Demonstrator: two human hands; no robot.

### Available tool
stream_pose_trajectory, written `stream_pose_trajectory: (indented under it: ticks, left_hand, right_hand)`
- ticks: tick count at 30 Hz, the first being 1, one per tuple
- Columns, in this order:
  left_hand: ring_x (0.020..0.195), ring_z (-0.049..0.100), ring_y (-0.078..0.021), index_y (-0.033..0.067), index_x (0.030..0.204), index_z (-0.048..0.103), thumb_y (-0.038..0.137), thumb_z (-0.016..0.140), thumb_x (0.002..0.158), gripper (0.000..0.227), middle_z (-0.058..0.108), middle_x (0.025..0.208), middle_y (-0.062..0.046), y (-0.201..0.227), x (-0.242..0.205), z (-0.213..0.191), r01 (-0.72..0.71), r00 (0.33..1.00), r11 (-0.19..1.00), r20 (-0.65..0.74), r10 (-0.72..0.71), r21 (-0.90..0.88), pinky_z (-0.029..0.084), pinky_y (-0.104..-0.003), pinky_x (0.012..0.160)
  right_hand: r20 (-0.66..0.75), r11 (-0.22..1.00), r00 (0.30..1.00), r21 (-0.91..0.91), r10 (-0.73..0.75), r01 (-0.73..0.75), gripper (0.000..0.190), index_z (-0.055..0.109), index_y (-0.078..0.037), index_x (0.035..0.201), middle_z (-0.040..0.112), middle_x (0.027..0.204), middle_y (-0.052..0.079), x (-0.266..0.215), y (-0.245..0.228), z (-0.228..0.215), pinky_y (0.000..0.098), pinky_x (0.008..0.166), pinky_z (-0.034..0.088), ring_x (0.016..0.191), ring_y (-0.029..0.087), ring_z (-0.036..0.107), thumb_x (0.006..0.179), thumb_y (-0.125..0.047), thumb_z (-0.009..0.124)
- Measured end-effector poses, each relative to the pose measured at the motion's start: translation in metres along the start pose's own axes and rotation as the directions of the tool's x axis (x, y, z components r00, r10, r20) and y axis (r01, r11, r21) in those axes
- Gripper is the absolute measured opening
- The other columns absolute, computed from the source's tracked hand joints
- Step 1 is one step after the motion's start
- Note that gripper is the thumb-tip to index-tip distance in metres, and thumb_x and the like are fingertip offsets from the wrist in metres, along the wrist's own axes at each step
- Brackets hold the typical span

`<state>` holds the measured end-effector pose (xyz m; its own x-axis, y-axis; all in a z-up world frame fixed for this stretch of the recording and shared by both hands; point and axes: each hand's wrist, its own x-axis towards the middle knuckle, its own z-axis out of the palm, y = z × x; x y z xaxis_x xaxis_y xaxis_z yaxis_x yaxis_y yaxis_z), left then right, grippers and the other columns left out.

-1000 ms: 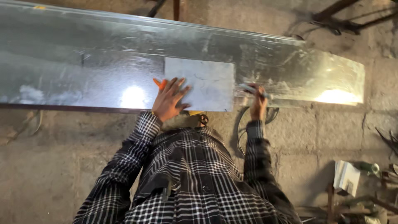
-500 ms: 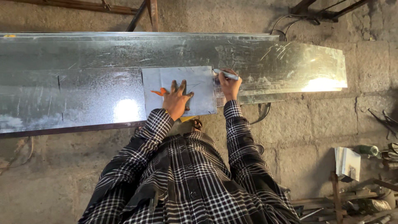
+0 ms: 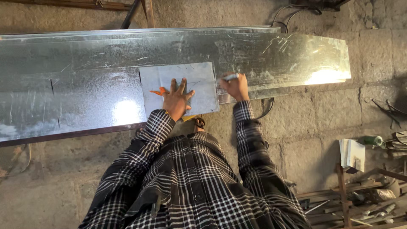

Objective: The person uses a marker to trace a design from a paper template onto a large metal sheet. They hold the template steady with one hand while drawing the outline with the other, then lift the template to reveal the marked metal.

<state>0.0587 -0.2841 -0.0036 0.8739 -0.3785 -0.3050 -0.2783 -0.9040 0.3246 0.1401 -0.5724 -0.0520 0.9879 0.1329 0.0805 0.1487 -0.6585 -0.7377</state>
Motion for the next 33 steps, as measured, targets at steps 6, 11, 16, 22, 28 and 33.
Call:
stream_pose_trajectory:
  ticks: [6,11,16,22,28,33]
  left_hand:
    - [0.154,0.01,-0.0446,0.0316,0.145,0.056,0.033,0.075,0.085,0.063,0.014,0.17,-0.01,-0.002,0.002,0.005,0.006,1.0,0.999,-0.025,-0.007,-0.035,0.028,-0.08,0.108]
    - [0.154,0.018,-0.0452,0.0337,0.143,0.062,0.0,0.065,0.087,0.065,0.021,0.171,-0.012,-0.01,0.006,0.029,-0.01,0.99,1.0,-0.143,0.013,0.022,0.031,-0.079,0.108]
    - [0.154,0.018,-0.0472,0.0314,0.143,0.062,-0.007,0.06,0.085,0.07,0.022,0.17,-0.013,-0.011,0.004,0.027,-0.02,0.989,0.999,-0.15,0.015,-0.031,0.031,-0.08,0.106]
    - [0.154,0.017,-0.0461,0.0321,0.143,0.062,-0.008,0.06,0.082,0.073,0.021,0.17,-0.012,-0.008,0.004,0.022,-0.012,0.991,1.0,-0.136,0.008,-0.025,0.027,-0.081,0.108]
    - [0.154,0.016,-0.0466,0.0315,0.142,0.062,-0.008,0.059,0.083,0.072,0.021,0.169,-0.013,-0.01,0.005,0.027,-0.02,0.989,0.999,-0.15,0.012,-0.05,0.028,-0.082,0.107]
    - [0.155,0.016,-0.0428,0.0351,0.142,0.06,0.022,0.074,0.082,0.064,0.02,0.17,-0.01,-0.006,0.003,0.021,0.017,0.996,1.0,-0.085,-0.019,-0.025,0.025,-0.081,0.111]
  right_hand:
    - [-0.15,0.878,0.976,0.474,0.16,-0.071,0.015,0.077,-0.002,0.105,0.079,0.095,0.007,-0.081,0.009,0.003,0.0277,0.07,0.063,0.081,0.013,0.077,0.094,-0.012,0.074]
    - [-0.238,0.898,0.929,0.405,0.282,-0.169,0.015,0.077,0.003,0.102,0.076,0.088,0.007,-0.114,0.004,0.021,0.0265,0.066,0.056,0.077,0.012,0.07,0.093,-0.009,0.075]
    - [-0.304,0.949,0.945,0.316,0.117,-0.016,0.017,0.076,0.004,0.105,0.078,0.095,0.01,-0.118,-0.012,0.02,0.0286,0.08,0.057,0.089,0.015,0.073,0.094,-0.009,0.075]
    - [-0.264,0.947,0.942,0.296,0.205,-0.123,0.019,0.075,0.003,0.104,0.079,0.093,0.011,-0.113,-0.037,0.009,0.0287,0.073,0.06,0.085,0.016,0.076,0.091,-0.011,0.075]
    - [-0.253,0.991,0.962,0.114,0.102,-0.075,0.021,0.077,0.0,0.106,0.079,0.095,0.011,-0.109,-0.05,0.001,0.0321,0.074,0.06,0.084,0.02,0.078,0.088,-0.011,0.076]
    - [-0.11,0.996,0.993,-0.082,-0.053,0.044,0.019,0.078,-0.004,0.101,0.079,0.093,0.01,-0.116,-0.039,-0.011,0.0334,0.074,0.061,0.079,0.02,0.076,0.085,-0.015,0.08]
